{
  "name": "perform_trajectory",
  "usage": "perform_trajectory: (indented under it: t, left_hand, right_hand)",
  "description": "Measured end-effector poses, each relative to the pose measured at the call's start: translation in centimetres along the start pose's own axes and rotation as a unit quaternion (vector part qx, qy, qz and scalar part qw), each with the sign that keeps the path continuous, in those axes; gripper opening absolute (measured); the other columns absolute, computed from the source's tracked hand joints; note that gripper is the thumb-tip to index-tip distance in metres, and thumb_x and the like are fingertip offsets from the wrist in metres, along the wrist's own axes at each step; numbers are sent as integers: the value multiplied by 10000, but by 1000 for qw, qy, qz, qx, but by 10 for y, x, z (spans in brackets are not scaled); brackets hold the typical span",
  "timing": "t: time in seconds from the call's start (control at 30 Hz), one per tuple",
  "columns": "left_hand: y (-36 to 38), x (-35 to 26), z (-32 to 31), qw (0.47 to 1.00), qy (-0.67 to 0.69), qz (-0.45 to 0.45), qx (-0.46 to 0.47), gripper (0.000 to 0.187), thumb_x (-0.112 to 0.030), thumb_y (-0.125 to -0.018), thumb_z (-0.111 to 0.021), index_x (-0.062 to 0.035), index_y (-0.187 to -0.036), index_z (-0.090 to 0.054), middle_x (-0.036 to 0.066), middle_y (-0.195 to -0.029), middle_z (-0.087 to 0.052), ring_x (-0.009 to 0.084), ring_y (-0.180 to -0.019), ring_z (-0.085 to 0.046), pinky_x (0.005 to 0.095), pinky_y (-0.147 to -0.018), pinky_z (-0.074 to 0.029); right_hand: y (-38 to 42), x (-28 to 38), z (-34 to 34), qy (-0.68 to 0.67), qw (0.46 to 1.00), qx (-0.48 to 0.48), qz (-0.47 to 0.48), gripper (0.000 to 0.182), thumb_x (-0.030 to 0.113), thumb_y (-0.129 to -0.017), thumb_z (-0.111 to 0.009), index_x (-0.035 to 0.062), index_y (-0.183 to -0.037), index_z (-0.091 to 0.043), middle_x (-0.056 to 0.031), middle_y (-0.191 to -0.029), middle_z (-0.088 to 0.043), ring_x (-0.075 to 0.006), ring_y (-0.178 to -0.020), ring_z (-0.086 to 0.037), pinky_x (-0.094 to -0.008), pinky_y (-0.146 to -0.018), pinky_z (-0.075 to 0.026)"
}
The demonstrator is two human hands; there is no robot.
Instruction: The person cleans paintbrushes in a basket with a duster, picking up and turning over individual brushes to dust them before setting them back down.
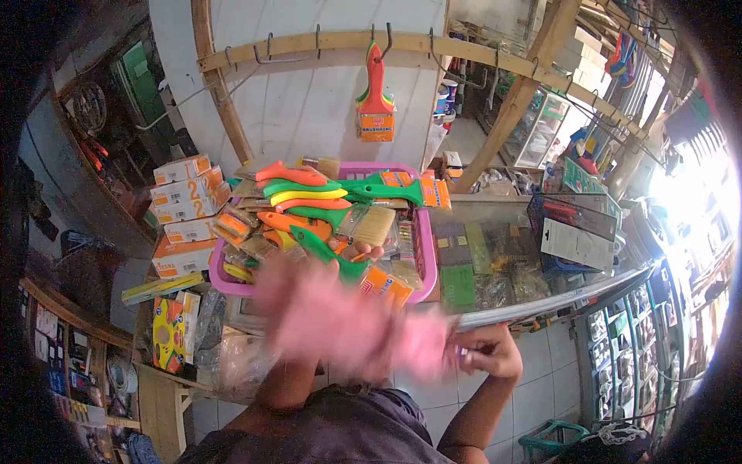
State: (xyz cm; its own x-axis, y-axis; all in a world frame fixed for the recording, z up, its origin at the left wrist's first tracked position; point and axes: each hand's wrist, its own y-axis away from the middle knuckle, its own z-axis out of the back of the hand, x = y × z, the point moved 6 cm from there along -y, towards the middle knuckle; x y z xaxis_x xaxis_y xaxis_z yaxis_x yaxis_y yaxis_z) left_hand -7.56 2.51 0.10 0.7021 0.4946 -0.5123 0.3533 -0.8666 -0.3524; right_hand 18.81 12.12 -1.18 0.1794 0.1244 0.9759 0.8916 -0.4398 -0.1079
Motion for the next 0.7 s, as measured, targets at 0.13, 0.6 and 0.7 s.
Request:
perform_trajectory:
  t: [0.13, 0.6, 0.7]
  left_hand:
    - [-6, 1, -6, 998, -48, -33, 29, 423, -212, -1059, -451, -183, -1460, -320, 172, -1460, -455, 343, -1387, -428, 534, -1113, -416]
    - [-10, 13, 17, 996, 8, -24, 87, 508, -317, -1064, -434, -199, -1523, -250, 238, -1547, -336, 387, -1427, -360, 549, -1134, -357]
    - [-7, -7, -18, 999, -1, -30, 29, 482, -337, -1078, -376, -191, -1527, -277, 242, -1546, -340, 396, -1443, -326, 552, -1127, -366]
  right_hand:
    - [5, -1, 1, 75, 996, 41, -22, 250, 52, -867, -752, -110, -1045, -683, -164, -798, -695, -114, -542, -569, -252, -472, -452]
    - [-4, -9, 11, -21, 995, -88, -36, 324, 61, -775, -846, -73, -1043, -725, -128, -839, -729, -124, -607, -633, -258, -535, -510]
    - [-1, -3, -4, 180, 974, 103, -85, 276, 58, -808, -818, -84, -1022, -714, -133, -829, -717, -137, -597, -623, -272, -526, -508]
